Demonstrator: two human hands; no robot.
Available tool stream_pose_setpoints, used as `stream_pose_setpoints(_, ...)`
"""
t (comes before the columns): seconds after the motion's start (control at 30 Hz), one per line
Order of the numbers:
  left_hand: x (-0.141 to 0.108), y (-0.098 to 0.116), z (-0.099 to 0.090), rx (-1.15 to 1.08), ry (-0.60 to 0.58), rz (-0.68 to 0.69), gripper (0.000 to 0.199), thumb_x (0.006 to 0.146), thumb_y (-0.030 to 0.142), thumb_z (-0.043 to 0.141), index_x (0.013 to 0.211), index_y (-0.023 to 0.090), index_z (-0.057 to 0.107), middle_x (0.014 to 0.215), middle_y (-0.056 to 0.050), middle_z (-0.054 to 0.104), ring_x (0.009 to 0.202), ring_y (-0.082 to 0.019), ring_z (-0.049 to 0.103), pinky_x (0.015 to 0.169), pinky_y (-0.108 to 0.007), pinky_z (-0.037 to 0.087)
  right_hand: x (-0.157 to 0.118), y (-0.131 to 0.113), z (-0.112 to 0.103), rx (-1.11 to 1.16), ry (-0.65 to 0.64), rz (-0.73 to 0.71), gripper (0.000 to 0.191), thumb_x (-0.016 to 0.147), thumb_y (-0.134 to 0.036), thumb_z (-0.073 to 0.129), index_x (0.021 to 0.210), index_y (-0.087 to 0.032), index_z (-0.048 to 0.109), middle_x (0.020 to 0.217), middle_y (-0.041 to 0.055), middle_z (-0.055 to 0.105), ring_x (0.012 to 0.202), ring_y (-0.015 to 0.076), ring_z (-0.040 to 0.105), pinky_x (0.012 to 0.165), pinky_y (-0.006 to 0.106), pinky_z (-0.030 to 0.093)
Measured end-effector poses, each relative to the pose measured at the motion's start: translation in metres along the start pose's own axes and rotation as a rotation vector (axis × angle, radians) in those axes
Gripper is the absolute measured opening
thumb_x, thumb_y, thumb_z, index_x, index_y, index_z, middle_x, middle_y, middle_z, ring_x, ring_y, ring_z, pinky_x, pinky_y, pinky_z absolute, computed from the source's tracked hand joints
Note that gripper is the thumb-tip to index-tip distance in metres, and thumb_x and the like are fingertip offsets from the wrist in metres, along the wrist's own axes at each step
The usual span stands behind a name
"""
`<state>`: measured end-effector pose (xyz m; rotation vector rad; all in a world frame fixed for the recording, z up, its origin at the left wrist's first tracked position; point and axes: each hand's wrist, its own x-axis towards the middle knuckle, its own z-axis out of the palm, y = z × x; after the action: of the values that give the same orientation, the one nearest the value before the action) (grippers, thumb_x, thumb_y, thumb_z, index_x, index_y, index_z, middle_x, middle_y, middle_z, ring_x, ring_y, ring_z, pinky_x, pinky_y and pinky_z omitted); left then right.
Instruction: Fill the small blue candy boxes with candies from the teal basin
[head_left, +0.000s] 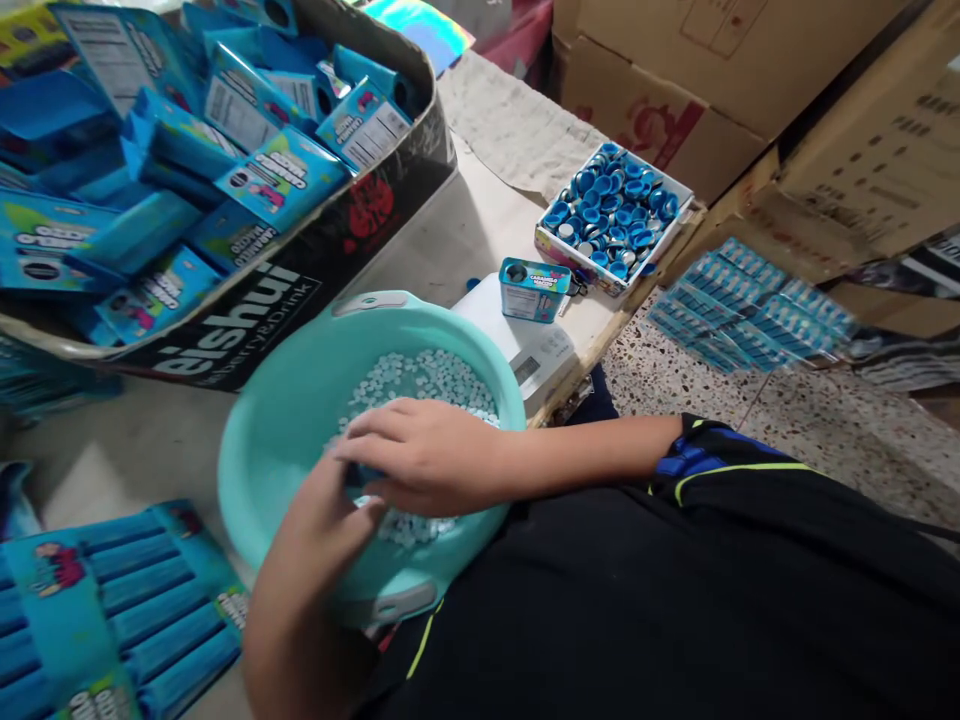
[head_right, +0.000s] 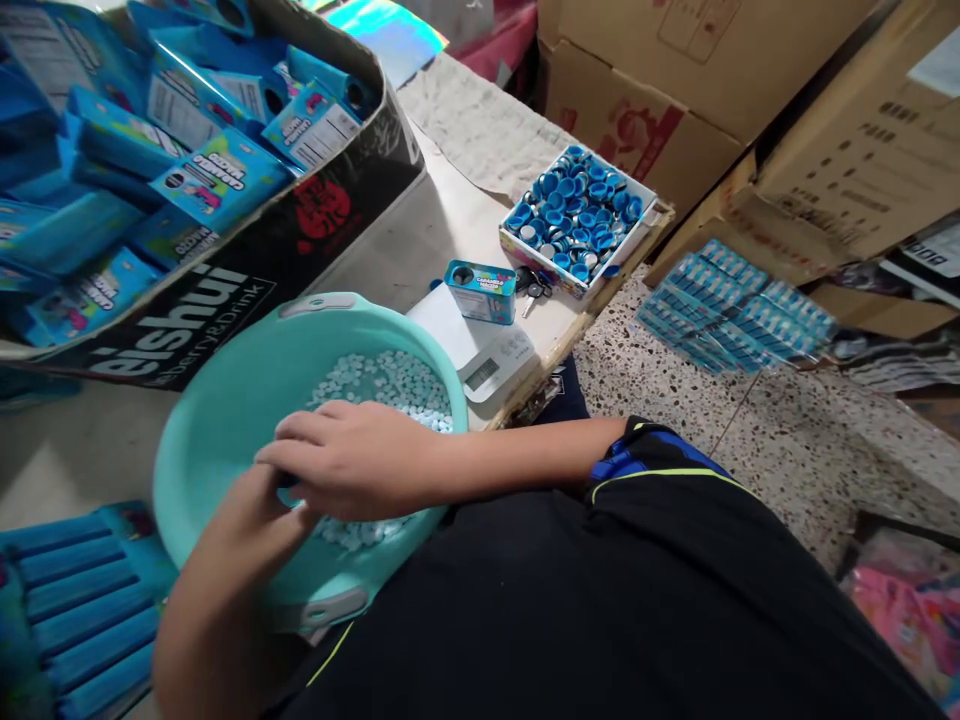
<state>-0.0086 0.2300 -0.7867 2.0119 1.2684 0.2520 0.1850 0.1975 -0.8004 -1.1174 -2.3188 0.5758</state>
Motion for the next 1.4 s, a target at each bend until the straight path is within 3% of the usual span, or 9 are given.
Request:
stream_pose_setpoints(0.1, -0.005, 0.016, 0.004, 0.007, -0.167, 0.001, 0.034, 0.077, 0.026, 0.064, 0.108, 0.037, 0.072, 0.089, 0.005, 0.073, 0.095, -0.031, 0.071, 0.098, -0.05, 0.061, -0.002, 0.002, -0.003, -0.032, -0.066, -0.085, 0.033, 0.11, -0.024, 0.039, 0.131, -0.016, 0.063, 0.135, 0.0126, 0.065, 0.111, 0.0241, 0.058, 0.094, 0.039, 0.048)
stream_pose_setpoints(0.2, -0.012, 0.022, 0.001, -0.036, -0.179, -0.068, 0.034, 0.079, 0.032, 0.066, 0.113, 0.036, 0.071, 0.09, 0.003, 0.073, 0.102, -0.034, 0.071, 0.102, -0.053, 0.059, -0.006, 0.001, -0.008, -0.036, -0.089, -0.11, 0.031, 0.106, -0.025, 0.047, 0.13, -0.015, 0.064, 0.134, 0.012, 0.065, 0.111, 0.0264, 0.057, 0.083, 0.04, 0.045)
stream_pose_setpoints(0.4, -0.03, 0.027, 0.003, -0.159, -0.253, 0.014, 0.042, 0.073, 0.025, 0.065, 0.115, 0.026, 0.07, 0.096, -0.003, 0.073, 0.108, -0.032, 0.071, 0.112, -0.051, 0.053, -0.017, -0.002, -0.009, 0.185, 0.063, -0.115, 0.028, 0.096, -0.034, 0.055, 0.115, -0.017, 0.067, 0.125, 0.013, 0.07, 0.108, 0.0252, 0.062, 0.092, 0.041, 0.04)
stream_pose_setpoints(0.57, -0.034, 0.035, 0.005, -0.301, -0.35, 0.047, 0.026, 0.072, 0.028, 0.068, 0.098, 0.023, 0.067, 0.095, -0.002, 0.071, 0.09, -0.024, 0.069, 0.083, -0.033, 0.061, -0.018, -0.004, 0.0, 0.343, 0.102, -0.105, 0.024, 0.089, -0.036, 0.058, 0.102, -0.018, 0.068, 0.103, 0.0087, 0.075, 0.092, 0.0225, 0.064, 0.096, 0.042, 0.038)
stream_pose_setpoints(0.8, -0.037, 0.025, 0.01, -0.302, -0.384, 0.014, 0.015, 0.076, 0.032, 0.066, 0.084, 0.023, 0.058, 0.076, 0.002, 0.059, 0.068, -0.017, 0.056, 0.06, -0.029, 0.049, -0.017, -0.014, -0.001, 0.334, 0.035, -0.002, 0.019, 0.085, -0.026, 0.053, 0.09, -0.02, 0.071, 0.096, 0.007, 0.077, 0.086, 0.0206, 0.065, 0.09, 0.038, 0.04)
stream_pose_setpoints(1.03, -0.034, 0.02, 0.008, -0.3, -0.393, 0.013, 0.024, 0.079, 0.038, 0.073, 0.093, 0.022, 0.065, 0.093, -0.003, 0.07, 0.082, -0.023, 0.065, 0.072, -0.035, 0.055, -0.019, -0.01, 0.001, 0.32, 0.083, 0.034, 0.027, 0.086, -0.018, 0.049, 0.093, -0.019, 0.075, 0.097, 0.007, 0.079, 0.086, 0.0201, 0.069, 0.086, 0.036, 0.043)
stream_pose_setpoints(1.17, -0.033, 0.021, 0.004, -0.386, -0.398, 0.075, 0.019, 0.078, 0.034, 0.073, 0.09, 0.023, 0.063, 0.097, -0.003, 0.071, 0.093, -0.025, 0.069, 0.085, -0.037, 0.059, -0.02, -0.009, 0.003, 0.308, 0.115, -0.033, 0.033, 0.089, -0.021, 0.05, 0.111, -0.018, 0.075, 0.103, 0.0084, 0.079, 0.092, 0.0218, 0.07, 0.089, 0.038, 0.045)
stream_pose_setpoints(1.27, -0.034, 0.021, 0.002, -0.399, -0.398, 0.113, 0.012, 0.081, 0.026, 0.069, 0.081, 0.023, 0.058, 0.087, -0.001, 0.069, 0.086, -0.021, 0.068, 0.08, -0.033, 0.058, -0.019, -0.009, 0.003, 0.309, 0.145, -0.103, 0.032, 0.097, -0.023, 0.051, 0.121, -0.018, 0.07, 0.105, 0.0082, 0.079, 0.093, 0.0206, 0.07, 0.088, 0.037, 0.045)
stream_pose_setpoints(1.4, -0.033, 0.016, 0.001, -0.412, -0.465, 0.179, 0.012, 0.082, 0.029, 0.071, 0.082, 0.021, 0.063, 0.084, -0.001, 0.069, 0.086, -0.021, 0.067, 0.084, -0.033, 0.06, -0.018, -0.007, 0.004, 0.296, 0.19, -0.242, 0.021, 0.102, -0.02, 0.051, 0.115, -0.019, 0.067, 0.104, 0.0072, 0.077, 0.089, 0.0183, 0.068, 0.08, 0.034, 0.044)
